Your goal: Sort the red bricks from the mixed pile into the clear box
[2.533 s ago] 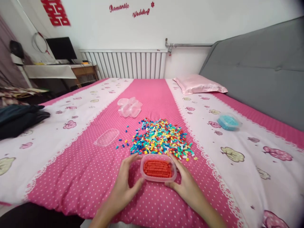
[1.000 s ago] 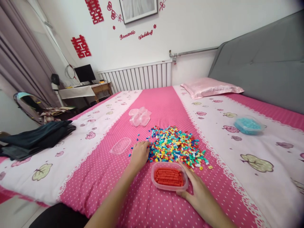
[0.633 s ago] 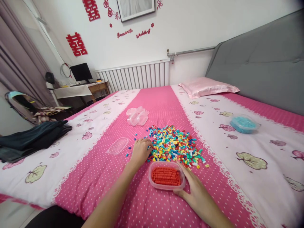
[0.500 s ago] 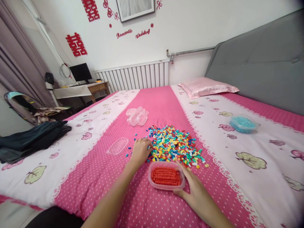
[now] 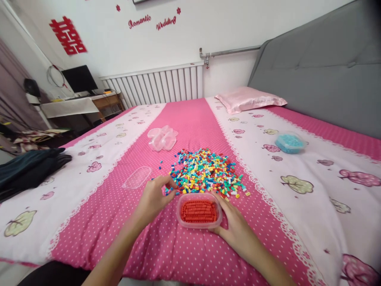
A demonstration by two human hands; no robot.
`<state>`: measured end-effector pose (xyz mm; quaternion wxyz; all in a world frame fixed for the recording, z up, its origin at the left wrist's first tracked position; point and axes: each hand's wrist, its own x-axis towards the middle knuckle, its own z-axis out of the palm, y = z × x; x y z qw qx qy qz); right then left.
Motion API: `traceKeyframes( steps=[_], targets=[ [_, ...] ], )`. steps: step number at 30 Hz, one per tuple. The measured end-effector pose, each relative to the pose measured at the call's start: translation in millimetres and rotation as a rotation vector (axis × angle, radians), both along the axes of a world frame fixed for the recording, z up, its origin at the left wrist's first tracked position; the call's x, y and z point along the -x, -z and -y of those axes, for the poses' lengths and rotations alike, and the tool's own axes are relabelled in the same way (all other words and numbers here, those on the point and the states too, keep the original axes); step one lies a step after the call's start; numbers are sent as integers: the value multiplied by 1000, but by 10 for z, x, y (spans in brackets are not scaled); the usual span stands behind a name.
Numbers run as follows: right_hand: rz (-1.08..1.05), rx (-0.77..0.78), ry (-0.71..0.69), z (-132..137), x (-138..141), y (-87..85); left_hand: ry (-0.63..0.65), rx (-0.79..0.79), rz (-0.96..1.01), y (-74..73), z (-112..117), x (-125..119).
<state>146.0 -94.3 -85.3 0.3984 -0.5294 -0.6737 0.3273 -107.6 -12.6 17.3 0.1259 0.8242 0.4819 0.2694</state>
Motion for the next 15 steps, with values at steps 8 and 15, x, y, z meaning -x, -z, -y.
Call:
traceKeyframes(
  steps=[8, 15],
  targets=[
    [-15, 22, -34, 79, 4, -101, 151, 89, -19, -118, 512, -42],
    [9, 21, -42, 81, -22, -66, 164, 150, -103, -26, 490, -138]
  ],
)
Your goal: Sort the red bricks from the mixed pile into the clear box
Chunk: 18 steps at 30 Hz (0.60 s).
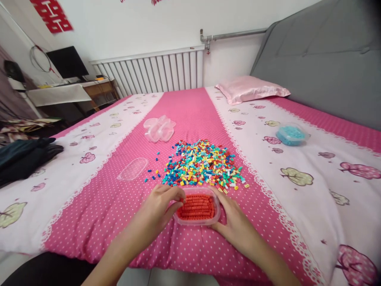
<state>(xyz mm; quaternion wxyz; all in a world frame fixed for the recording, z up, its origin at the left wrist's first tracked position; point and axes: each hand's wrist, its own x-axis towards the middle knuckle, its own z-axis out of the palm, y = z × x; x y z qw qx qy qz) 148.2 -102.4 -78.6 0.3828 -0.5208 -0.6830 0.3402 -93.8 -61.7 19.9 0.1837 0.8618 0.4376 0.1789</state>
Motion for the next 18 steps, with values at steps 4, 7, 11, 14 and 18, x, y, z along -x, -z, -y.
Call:
traceKeyframes(
  steps=[4, 7, 11, 14, 18],
  targets=[
    [25, -42, -7, 18, -4, -12, 34, -91, -132, -15, -12, -22],
    [55, -68, 1, 59, 9, -32, 101, -106, -230, -44, 16, -32],
    [94, -99, 51, 114, 32, -35, 133, -119, -314, -27, 121, -82],
    [90, -87, 57, 122, 37, -25, 87, -134, -355, 14, 172, -147],
    [89, -54, 52, 112, 31, -27, 63, -81, -441, 0, 129, -238]
  ],
)
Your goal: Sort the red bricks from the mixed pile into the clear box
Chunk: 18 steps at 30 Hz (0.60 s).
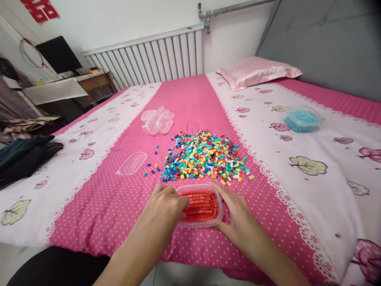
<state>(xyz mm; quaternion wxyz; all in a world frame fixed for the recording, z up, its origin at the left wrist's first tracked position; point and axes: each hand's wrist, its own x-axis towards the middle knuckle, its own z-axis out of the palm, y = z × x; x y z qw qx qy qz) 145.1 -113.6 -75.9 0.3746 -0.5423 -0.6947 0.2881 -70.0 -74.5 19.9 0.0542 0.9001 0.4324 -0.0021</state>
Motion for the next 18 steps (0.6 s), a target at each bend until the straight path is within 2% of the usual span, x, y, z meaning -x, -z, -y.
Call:
traceKeyframes(
  steps=[10, 18],
  targets=[
    [7, -22, 12, 12, 0, -28, 16, -26, -117, -138, -52, -145],
    [6, -30, 9, 11, 0, -54, 7, -8, -165, -121, -53, -138]
  ],
)
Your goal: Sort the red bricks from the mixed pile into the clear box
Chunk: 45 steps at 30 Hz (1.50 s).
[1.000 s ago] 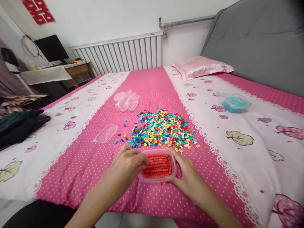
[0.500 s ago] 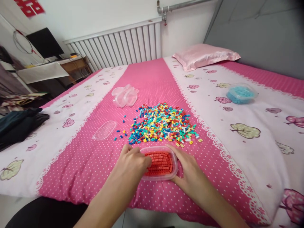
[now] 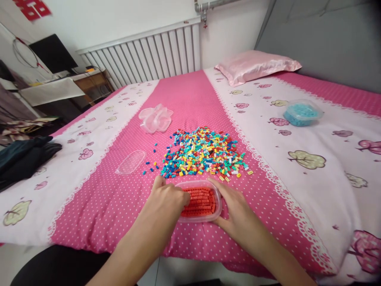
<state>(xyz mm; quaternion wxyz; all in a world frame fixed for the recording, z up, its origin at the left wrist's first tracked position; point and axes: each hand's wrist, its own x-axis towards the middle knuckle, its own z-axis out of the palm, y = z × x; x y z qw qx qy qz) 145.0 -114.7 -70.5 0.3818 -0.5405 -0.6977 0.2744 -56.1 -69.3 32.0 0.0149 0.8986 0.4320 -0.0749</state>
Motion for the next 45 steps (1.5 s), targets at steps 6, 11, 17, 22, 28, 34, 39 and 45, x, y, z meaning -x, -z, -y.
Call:
traceKeyframes(
  steps=[6, 11, 17, 22, 28, 34, 39, 45],
  targets=[
    [5, 19, -6, 9, -1, -37, 58, 48, 153, 10, 53, 101],
    [14, 15, 0, 5, 8, -49, 89, 47, 122, 16, 51, 90],
    [13, 10, 7, 18, 9, -26, 90, 31, 75, -4, 14, 29],
    [-59, 60, -84, -11, -81, -15, 2, 112, 129, -108, -36, 59],
    [-129, 109, -136, -274, -165, -127, -47, 190, 409, -57, -34, 254],
    [-127, 71, 138, -396, -34, -156, -14, 223, 595, 22, -23, 228],
    [-303, 201, 336, -63, 253, -201, -4, 134, 700, 31, -127, 199],
    [-210, 250, 256, -16, 398, -310, 156, -46, 657, 142, -315, 149]
  ],
)
